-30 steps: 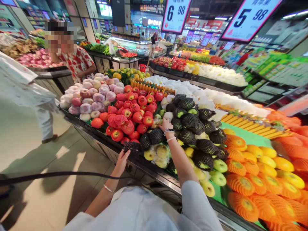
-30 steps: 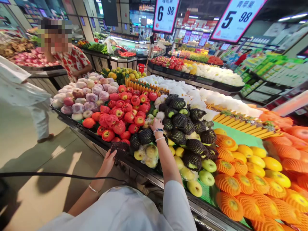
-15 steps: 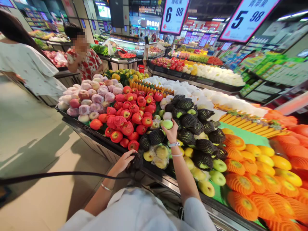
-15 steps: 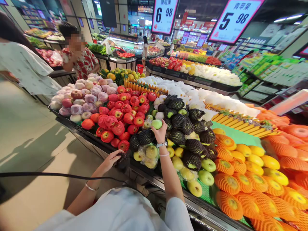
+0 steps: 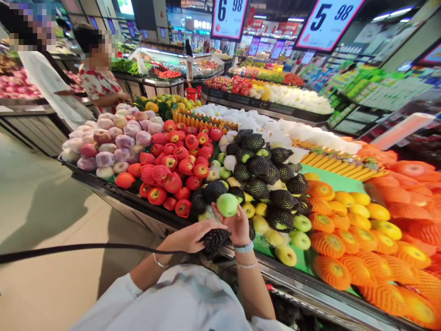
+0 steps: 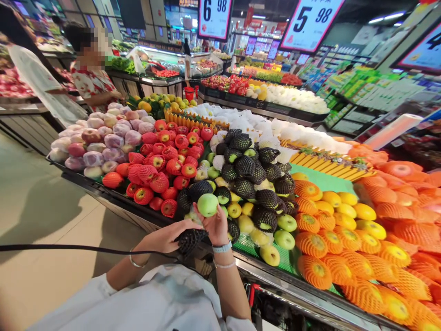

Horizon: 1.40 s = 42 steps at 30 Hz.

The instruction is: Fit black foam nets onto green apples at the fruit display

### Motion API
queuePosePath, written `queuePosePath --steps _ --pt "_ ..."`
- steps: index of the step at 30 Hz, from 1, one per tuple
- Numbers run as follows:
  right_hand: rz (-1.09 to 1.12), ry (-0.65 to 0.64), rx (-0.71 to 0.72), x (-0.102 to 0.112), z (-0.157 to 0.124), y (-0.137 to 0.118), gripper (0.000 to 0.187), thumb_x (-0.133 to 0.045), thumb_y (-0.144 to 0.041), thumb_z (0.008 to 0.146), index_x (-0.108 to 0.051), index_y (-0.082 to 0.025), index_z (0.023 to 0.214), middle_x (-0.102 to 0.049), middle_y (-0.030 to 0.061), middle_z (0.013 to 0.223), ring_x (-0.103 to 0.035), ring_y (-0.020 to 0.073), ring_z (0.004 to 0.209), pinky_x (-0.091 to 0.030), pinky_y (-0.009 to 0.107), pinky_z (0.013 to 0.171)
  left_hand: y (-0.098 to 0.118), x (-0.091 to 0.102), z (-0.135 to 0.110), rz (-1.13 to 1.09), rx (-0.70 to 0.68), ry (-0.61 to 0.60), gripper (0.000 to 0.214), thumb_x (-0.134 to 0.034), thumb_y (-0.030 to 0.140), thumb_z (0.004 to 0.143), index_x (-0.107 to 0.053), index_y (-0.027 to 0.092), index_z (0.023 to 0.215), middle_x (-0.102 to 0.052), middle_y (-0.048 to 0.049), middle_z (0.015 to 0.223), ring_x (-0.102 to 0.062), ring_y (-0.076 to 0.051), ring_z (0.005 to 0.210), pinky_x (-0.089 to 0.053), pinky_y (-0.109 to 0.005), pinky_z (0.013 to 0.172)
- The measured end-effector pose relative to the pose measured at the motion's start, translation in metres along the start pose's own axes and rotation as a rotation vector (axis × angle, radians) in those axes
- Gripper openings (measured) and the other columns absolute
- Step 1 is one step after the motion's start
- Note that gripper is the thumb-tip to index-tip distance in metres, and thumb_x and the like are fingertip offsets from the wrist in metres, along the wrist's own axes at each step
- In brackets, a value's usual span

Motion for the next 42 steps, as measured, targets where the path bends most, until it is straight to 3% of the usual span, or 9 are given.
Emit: queuePosePath --steps 3,9,15,21,25,30,35,39,42 --pt "-0.069 -0.024 -0.073 0.002 -0.009 0.009 0.046 -0.056 -0.058 0.076 -0.063 -0.021 0.103 -0.069 0.0073 0.105 -0.058 0.0281 0.113 -0.047 0.052 0.095 -0.002 0.002 0.007 0.165 -0.011 0.059 0.066 -0.047 -0.001 0.072 -0.051 0.031 0.130 -0.054 -0.0089 0.121 -0.045 -0.025 0.119 -0.034 -0.043 0.105" --pt "-0.122 0.185 0.077 0.030 -0.016 0.023 0.049 -0.060 -0.053 0.075 -0.058 -0.025 0.115 -0.068 0.0040 0.110 -0.061 0.0233 0.107 -0.051 0.042 0.089 -0.034 0.026 -0.005 0.399 0.166 0.621 0.040 -0.053 0.010 0.080 -0.069 0.035 0.106 -0.052 -0.0045 0.088 -0.047 -0.019 0.088 -0.040 -0.033 0.086" --pt "-0.187 0.194 0.230 0.022 -0.019 0.024 0.062 -0.062 -0.037 0.078 -0.037 -0.031 0.134 -0.058 0.0029 0.125 -0.060 0.0186 0.104 -0.052 0.033 0.082 -0.064 0.032 -0.014 0.029 0.356 0.803 0.064 -0.053 0.002 0.068 -0.052 0.025 0.127 -0.047 0.0059 0.063 -0.045 -0.009 0.054 -0.041 -0.020 0.059" --pt "-0.107 0.237 0.245 0.021 -0.017 0.029 0.049 -0.056 -0.038 0.081 -0.045 -0.030 0.128 -0.058 0.0008 0.126 -0.058 0.0178 0.110 -0.049 0.036 0.092 -0.087 0.027 -0.021 -0.458 0.375 1.031 0.033 -0.070 0.012 0.057 -0.051 0.019 0.084 -0.059 0.0052 0.066 -0.060 -0.011 0.064 -0.047 -0.020 0.065" --pt "-0.090 0.223 0.239 0.022 -0.015 0.031 0.046 -0.052 -0.043 0.084 -0.046 -0.032 0.128 -0.055 0.0000 0.131 -0.056 0.0172 0.115 -0.049 0.037 0.094 -0.096 0.019 -0.025 -0.473 0.413 0.984 0.019 -0.074 0.025 0.061 -0.058 0.017 0.070 -0.065 -0.0003 0.067 -0.062 -0.015 0.065 -0.051 -0.025 0.065" --pt "-0.141 0.192 0.281 0.018 -0.016 0.029 0.045 -0.052 -0.045 0.084 -0.046 -0.034 0.128 -0.048 -0.0012 0.139 -0.051 0.0171 0.122 -0.047 0.037 0.096 -0.089 0.013 -0.023 -0.284 0.338 0.842 0.019 -0.074 0.024 0.063 -0.073 0.020 0.082 -0.072 -0.0073 0.094 -0.065 -0.025 0.093 -0.048 -0.038 0.092" --pt "-0.116 0.210 0.252 0.019 -0.018 0.031 0.047 -0.059 -0.039 0.079 -0.048 -0.030 0.125 -0.058 0.0028 0.125 -0.060 0.0174 0.106 -0.051 0.036 0.090 -0.078 0.010 -0.022 -0.233 0.210 0.762 0.021 -0.063 0.030 0.076 -0.072 0.020 0.093 -0.065 -0.0094 0.113 -0.057 -0.026 0.109 -0.041 -0.040 0.101" --pt "-0.159 0.121 0.167 0.017 -0.021 0.033 0.064 -0.070 -0.024 0.070 -0.043 -0.032 0.128 -0.063 0.0002 0.116 -0.063 0.0150 0.096 -0.053 0.029 0.082 -0.075 0.013 -0.025 -0.103 0.129 0.731 0.020 -0.061 0.032 0.078 -0.071 0.022 0.092 -0.063 -0.0099 0.114 -0.054 -0.026 0.110 -0.037 -0.042 0.103" --pt "-0.157 0.059 0.059 0.018 -0.022 0.042 0.049 -0.069 -0.025 0.071 -0.054 -0.030 0.117 -0.064 -0.0016 0.112 -0.063 0.0115 0.090 -0.053 0.021 0.074 -0.068 0.018 -0.024 0.029 0.056 0.731 0.012 -0.063 0.030 0.077 -0.071 0.024 0.084 -0.065 -0.0081 0.103 -0.053 -0.026 0.106 -0.034 -0.045 0.103"
Point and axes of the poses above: each hand's wrist, its own z-axis towards the middle knuckle, its own x-axis out of the back of the hand, y = z × x, the point moved 6 cm from there along z, towards the middle knuckle
